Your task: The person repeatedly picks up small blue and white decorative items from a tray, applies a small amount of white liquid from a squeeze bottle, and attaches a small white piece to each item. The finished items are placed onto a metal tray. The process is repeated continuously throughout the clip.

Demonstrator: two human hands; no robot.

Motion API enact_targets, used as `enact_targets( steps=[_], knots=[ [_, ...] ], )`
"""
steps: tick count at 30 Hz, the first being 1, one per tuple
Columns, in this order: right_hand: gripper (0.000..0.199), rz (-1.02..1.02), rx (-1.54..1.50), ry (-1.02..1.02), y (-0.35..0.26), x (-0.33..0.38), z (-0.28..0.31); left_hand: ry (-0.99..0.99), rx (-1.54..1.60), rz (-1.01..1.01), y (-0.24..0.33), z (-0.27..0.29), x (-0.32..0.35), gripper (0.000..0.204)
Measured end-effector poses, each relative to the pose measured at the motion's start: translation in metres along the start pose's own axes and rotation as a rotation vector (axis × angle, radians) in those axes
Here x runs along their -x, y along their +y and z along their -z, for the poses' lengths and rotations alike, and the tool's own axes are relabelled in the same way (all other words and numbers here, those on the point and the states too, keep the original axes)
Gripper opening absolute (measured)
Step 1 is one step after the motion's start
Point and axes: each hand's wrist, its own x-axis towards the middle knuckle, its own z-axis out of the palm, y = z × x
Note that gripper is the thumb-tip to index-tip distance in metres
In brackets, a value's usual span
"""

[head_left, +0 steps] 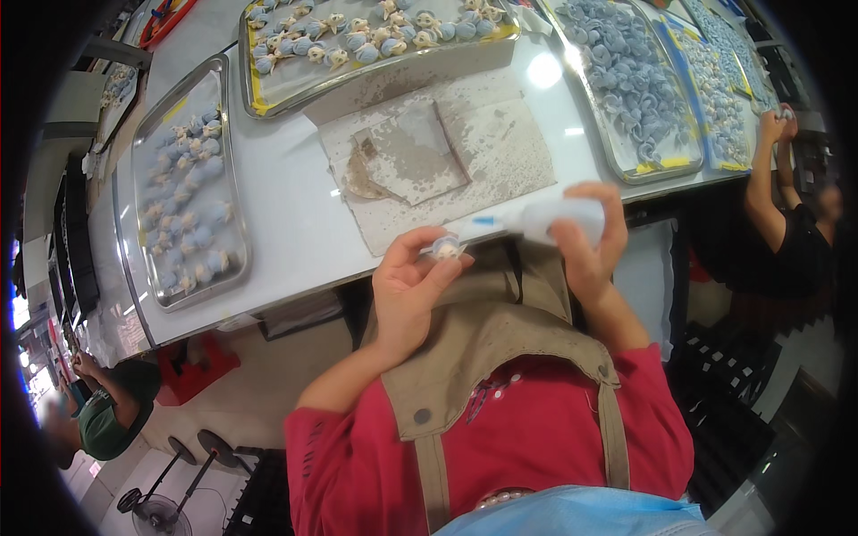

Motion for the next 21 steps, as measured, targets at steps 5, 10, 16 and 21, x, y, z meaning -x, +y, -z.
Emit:
enact_targets(
  steps=[5,10,16,21],
  knots=[
    [0.02,-0.229,0.047,0.093,0.024,-0.035,-0.027,-0.06,-0.004,-0.089,0.0,0.0,-0.002,0.033],
    [0.017,-0.03,0.48,-0.013,0.039,-0.052,-0.022,-0.049,-0.021,-0.068,0.004,0.003,-0.005,0.033],
    [0.017,0.288,0.918,0.068,0.054,-0.088,0.054,-0.046,-0.021,-0.036,0.002,0.0,-0.006,0.034],
    [0.021,0.322,1.114,-0.057,0.062,-0.112,0.092,-0.086,-0.017,0.002,-0.002,-0.009,-0.006,0.034]
  ],
)
